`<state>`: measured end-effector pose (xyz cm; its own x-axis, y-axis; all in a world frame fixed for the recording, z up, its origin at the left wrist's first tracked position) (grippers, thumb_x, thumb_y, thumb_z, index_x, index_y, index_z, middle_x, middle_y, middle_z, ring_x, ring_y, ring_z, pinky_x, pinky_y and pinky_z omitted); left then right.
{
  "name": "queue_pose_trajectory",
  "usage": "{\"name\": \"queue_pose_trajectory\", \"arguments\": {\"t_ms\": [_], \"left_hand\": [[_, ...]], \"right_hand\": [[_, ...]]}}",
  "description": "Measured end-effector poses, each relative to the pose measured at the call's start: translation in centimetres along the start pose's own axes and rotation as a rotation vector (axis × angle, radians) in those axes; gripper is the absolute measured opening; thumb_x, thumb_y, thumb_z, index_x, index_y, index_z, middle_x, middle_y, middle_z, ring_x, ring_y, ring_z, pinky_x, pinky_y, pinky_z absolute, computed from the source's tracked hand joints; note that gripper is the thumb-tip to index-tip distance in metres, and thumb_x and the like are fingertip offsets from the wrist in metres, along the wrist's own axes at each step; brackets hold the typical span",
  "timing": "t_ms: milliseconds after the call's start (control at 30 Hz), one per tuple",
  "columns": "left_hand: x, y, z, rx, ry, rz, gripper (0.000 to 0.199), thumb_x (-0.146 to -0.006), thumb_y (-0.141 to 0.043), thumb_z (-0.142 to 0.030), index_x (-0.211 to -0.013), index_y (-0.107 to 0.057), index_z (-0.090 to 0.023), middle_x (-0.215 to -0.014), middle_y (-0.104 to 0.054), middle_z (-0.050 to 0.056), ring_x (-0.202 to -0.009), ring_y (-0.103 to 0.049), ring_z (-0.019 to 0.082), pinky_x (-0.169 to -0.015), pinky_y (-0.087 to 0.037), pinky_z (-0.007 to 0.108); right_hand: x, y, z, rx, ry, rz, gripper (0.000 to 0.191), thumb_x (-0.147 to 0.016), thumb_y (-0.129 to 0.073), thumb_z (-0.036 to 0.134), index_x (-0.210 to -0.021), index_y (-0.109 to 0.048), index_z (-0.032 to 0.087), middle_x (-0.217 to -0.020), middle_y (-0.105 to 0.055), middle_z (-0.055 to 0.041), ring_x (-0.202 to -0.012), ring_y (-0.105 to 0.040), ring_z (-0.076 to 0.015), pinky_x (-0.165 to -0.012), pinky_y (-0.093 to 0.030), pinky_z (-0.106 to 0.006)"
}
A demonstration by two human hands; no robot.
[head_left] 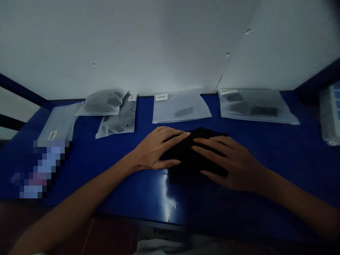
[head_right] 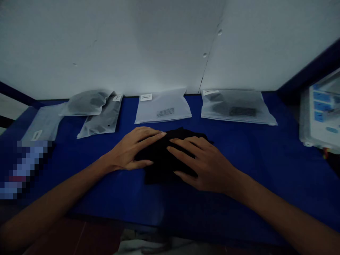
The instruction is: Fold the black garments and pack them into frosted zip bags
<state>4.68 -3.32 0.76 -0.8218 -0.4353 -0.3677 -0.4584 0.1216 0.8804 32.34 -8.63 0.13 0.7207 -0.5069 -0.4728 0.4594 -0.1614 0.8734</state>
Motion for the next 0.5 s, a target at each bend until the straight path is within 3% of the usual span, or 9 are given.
{"name": "queue_pose_trajectory", "arguments": {"t_ms": [167,267,400,500], "left_hand": [[0.0,-0.6,0.3,0.002,0.070,0.106,0.081,-0.099,-0.056,-0.059,-0.164,-0.023,-0.024,-0.156,-0.046,0.019,-0.138,-0.050,0.036,-0.111,-0.042,0.055],[0.0,-0.6,0.3,-0.001,0.072,0.083,0.078,-0.102,-0.054,-0.056,-0.164,-0.020,-0.026,-0.155,-0.047,0.018,-0.138,-0.050,0.034,-0.112,-0.042,0.054],[0.1,-0.4,0.3,0.020,0.109,0.074,0.085,-0.099,-0.055,-0.064,-0.166,-0.017,-0.027,-0.156,-0.046,0.018,-0.138,-0.049,0.036,-0.113,-0.041,0.055],[0.1,-0.3,0.3,0.068,0.091,0.113,0.105,-0.089,-0.059,-0.076,-0.167,-0.009,-0.026,-0.162,-0.037,0.020,-0.142,-0.044,0.040,-0.117,-0.035,0.059]], "right_hand": [[-0.1,0.7,0.0,-0.008,-0.122,-0.193,0.040,-0.092,-0.069,0.014,-0.130,-0.063,0.018,-0.114,-0.076,-0.0082,-0.102,-0.073,-0.0201,-0.090,-0.060,-0.033],[-0.1,0.8,-0.6,0.066,-0.332,-0.296,0.038,-0.092,-0.068,0.018,-0.130,-0.063,0.021,-0.119,-0.074,-0.0089,-0.110,-0.071,-0.0244,-0.096,-0.058,-0.040],[0.2,0.0,-2.0,0.060,-0.544,-0.207,0.051,-0.093,-0.068,0.042,-0.137,-0.059,0.018,-0.131,-0.068,-0.0148,-0.123,-0.063,-0.0359,-0.097,-0.056,-0.055],[0.4,-0.4,-2.5,0.038,-0.566,-0.141,0.032,-0.093,-0.066,0.046,-0.112,-0.069,0.020,-0.107,-0.073,-0.0097,-0.104,-0.069,-0.0323,-0.082,-0.060,-0.049]]}}
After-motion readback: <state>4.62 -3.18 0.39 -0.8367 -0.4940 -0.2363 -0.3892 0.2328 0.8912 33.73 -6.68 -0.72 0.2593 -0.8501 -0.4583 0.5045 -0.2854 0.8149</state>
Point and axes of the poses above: each hand's wrist, its own x-axis away from the middle knuckle, its own y-axis out of the back of the hand, z = x × y, the point moved 1 cm from there along -x, towards the middle knuckle
